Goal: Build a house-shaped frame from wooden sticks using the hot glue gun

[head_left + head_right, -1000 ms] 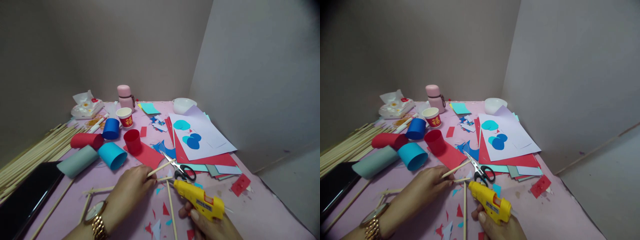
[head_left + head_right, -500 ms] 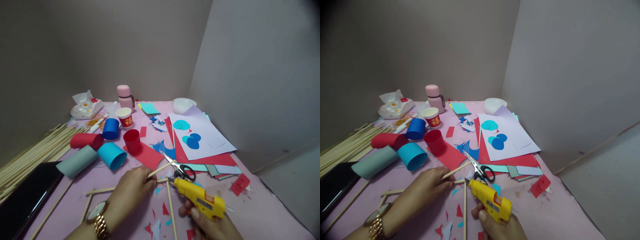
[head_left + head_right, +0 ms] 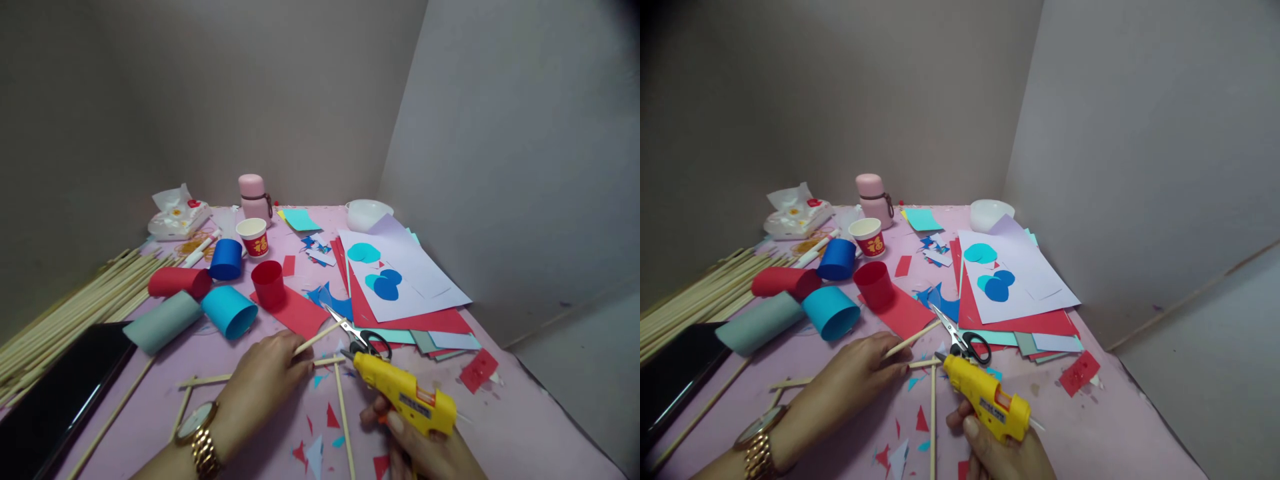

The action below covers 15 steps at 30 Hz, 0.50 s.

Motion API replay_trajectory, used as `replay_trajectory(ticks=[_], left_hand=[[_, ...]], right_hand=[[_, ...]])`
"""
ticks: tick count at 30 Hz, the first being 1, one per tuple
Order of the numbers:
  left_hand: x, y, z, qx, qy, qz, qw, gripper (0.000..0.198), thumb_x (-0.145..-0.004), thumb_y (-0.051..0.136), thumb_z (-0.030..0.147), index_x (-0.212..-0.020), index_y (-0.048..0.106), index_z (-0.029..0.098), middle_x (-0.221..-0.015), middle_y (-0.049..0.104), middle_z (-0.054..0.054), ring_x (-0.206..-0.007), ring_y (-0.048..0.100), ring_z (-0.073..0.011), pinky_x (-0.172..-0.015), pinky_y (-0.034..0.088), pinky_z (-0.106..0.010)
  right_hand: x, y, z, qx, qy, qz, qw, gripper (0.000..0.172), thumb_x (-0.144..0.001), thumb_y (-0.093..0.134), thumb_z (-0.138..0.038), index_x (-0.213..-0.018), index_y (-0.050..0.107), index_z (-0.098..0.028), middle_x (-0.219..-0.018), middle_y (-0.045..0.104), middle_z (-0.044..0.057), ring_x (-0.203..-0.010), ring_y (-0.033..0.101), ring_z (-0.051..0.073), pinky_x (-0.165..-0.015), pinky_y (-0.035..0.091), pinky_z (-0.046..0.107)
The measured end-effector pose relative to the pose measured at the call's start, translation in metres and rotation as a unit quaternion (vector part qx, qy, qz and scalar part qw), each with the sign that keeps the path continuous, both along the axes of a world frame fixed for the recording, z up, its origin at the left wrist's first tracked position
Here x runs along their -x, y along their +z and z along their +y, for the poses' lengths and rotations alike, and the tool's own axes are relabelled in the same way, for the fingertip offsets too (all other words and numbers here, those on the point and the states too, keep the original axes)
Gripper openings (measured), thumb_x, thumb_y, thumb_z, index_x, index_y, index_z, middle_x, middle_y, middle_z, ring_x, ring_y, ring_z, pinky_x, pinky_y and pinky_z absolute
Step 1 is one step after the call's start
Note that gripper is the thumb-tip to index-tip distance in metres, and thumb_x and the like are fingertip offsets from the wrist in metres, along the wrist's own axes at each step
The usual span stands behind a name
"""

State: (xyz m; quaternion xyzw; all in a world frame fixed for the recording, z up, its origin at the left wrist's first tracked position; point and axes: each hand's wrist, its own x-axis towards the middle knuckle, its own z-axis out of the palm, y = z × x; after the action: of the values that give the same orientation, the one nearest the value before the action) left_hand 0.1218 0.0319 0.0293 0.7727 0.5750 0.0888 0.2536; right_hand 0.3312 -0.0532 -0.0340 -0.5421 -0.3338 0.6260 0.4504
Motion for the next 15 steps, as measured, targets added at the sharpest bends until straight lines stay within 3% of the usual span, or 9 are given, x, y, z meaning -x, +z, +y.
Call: replay_trajectory(ticks=[4,8,15], left_hand=[[0.008,0.008,-0.004,-0.029,0.002,-0.036,0.999,0.025,-0.087,0.043,0.035,-0.082,0.062,0.02,-0.082,0.065,-0.004,-0.076,0.059,-0.0192,-0.067,0.041,-0.028],[0.021,0.025,-0.014,-0.075,0.015,-0.093,0.993,0.031,-0.09,0.037,0.042,-0.078,0.057,0.021,-0.074,0.061,0.0,-0.068,0.056,-0.0174,-0.061,0.041,-0.026],[0.055,0.059,-0.03,-0.189,0.14,-0.188,0.954,0.027,-0.076,0.051,0.048,-0.074,0.065,0.025,-0.071,0.066,0.001,-0.068,0.062,-0.0187,-0.054,0.046,-0.022]], right_hand=[[-0.001,0.001,0.0,-0.023,0.011,-0.004,1.0,0.051,-0.065,0.071,-0.06,-0.087,0.06,-0.015,-0.087,0.072,0.01,-0.037,0.053,0.006,-0.039,0.038,0.019],[-0.002,0.003,-0.001,-0.028,0.017,-0.026,0.999,0.05,-0.067,0.07,-0.059,-0.089,0.061,-0.015,-0.087,0.071,0.01,-0.039,0.055,0.007,-0.04,0.039,0.02],[-0.001,0.006,-0.002,-0.033,0.015,-0.054,0.998,0.05,-0.067,0.069,-0.06,-0.089,0.063,-0.016,-0.086,0.071,0.009,-0.039,0.054,0.007,-0.041,0.038,0.021]])
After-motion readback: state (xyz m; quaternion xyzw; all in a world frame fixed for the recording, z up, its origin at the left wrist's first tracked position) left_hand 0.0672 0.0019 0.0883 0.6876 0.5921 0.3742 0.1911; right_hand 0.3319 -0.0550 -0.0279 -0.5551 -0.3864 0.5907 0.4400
